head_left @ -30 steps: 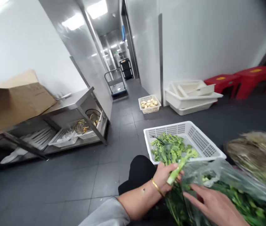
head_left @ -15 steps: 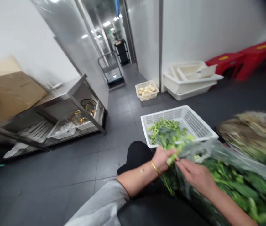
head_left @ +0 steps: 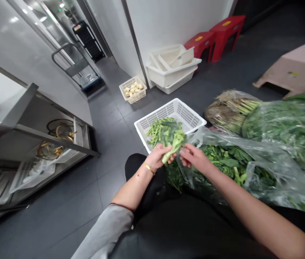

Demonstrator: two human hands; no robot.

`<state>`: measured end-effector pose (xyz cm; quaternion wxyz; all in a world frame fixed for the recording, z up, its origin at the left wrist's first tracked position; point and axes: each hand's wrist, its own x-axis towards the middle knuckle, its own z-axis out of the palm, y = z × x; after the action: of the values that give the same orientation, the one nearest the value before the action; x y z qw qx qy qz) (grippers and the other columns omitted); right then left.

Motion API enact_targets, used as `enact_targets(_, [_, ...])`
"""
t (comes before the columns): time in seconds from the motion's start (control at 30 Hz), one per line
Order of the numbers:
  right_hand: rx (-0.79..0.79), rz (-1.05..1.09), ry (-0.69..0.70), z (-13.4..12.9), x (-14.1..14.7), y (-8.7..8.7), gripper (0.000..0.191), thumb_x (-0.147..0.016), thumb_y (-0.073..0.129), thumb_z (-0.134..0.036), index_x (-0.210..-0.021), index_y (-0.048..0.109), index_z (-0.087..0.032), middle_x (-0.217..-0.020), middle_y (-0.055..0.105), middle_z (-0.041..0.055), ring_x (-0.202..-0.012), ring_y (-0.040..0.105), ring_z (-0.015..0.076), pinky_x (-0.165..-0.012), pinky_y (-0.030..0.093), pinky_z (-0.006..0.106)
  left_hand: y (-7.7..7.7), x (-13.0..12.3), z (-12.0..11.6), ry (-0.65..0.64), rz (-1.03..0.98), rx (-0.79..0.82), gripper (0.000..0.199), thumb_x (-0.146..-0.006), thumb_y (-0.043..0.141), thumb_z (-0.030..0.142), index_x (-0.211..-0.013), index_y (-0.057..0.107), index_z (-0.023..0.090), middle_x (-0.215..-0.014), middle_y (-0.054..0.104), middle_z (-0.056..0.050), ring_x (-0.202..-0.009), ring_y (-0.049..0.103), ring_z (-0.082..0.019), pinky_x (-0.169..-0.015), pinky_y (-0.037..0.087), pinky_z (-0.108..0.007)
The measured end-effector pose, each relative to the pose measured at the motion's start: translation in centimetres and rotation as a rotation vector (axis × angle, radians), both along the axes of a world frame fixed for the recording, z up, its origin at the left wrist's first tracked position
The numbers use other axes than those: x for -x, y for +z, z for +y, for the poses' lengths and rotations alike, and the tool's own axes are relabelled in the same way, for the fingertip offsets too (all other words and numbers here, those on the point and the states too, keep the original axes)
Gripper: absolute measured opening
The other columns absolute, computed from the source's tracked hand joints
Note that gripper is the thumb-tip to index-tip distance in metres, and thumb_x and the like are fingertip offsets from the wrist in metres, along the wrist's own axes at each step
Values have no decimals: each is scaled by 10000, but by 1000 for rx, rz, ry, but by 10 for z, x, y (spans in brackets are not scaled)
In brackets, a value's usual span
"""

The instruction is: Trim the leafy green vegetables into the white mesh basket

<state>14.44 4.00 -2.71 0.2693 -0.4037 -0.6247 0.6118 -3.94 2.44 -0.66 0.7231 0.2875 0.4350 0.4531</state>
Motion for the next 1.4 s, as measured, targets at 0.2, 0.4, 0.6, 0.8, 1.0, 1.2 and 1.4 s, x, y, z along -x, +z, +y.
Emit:
enact_targets(0.2, [108, -45, -194, 3, 17, 4, 286, -716, 624, -431, -736, 446, -208, -490, 540, -59, -359, 496, 106, -359, 376, 217, -20, -43, -31, 358, 244, -113, 444, -666, 719, 479, -879, 524, 141, -629, 585, -3, -447, 537, -106, -366, 401, -199])
enact_targets(0.4, [211, 120, -344, -8, 25, 1, 203, -710, 558, -346, -823, 458, -209, -503, 543, -35, -432, 558, 147, -403, 461, 254, -24, -55, -30, 385, 275, -192, 402, -620, 763, 417, -793, 537, 133, -613, 556, 7, -450, 488, -82, -391, 396, -209])
enact_targets(0.6, [-386, 47, -301, -50, 26, 12, 385, -772, 542, -323, -1131, 503, -191, -954, 665, 95, -775, 660, 211, -705, 539, 350, -19, -39, -9, 637, 156, -37, 384, -606, 748, 417, -719, 518, 132, -539, 529, 21, -414, 487, -79, -382, 347, -194])
enact_targets(0.8, [159, 37, -78, -7, 23, 16, 501, -757, 608, -480, -1115, 474, -155, -508, 560, -36, -426, 551, 159, -408, 452, 269, -18, -30, -29, 391, 118, -124, 377, -633, 721, 431, -742, 516, 134, -532, 536, 14, -379, 475, -82, -320, 286, -180])
enact_targets(1.0, [-183, -269, -188, -19, 23, 18, 240, -832, 520, -429, -847, 541, -190, -493, 583, 12, -467, 576, 176, -501, 460, 283, -25, -40, -27, 572, 154, -55, 387, -596, 744, 403, -736, 501, 137, -537, 520, 28, -393, 461, -63, -341, 281, -170])
enact_targets(1.2, [-854, -92, 107, -81, 21, 7, 257, -878, 397, -321, -728, 564, -195, -640, 631, 67, -617, 602, 172, -578, 449, 270, -28, -30, -9, 658, 120, 12, 326, -616, 693, 376, -685, 458, 161, -485, 488, 40, -356, 424, -60, -344, 234, -182])
enact_targets(1.4, [-99, -74, -81, -18, 13, 8, 250, -820, 515, -454, -775, 511, -209, -536, 595, -11, -467, 556, 154, -479, 438, 267, -17, -31, -27, 550, 63, -85, 293, -619, 689, 333, -725, 482, 156, -499, 511, 35, -350, 429, -71, -349, 240, -187])
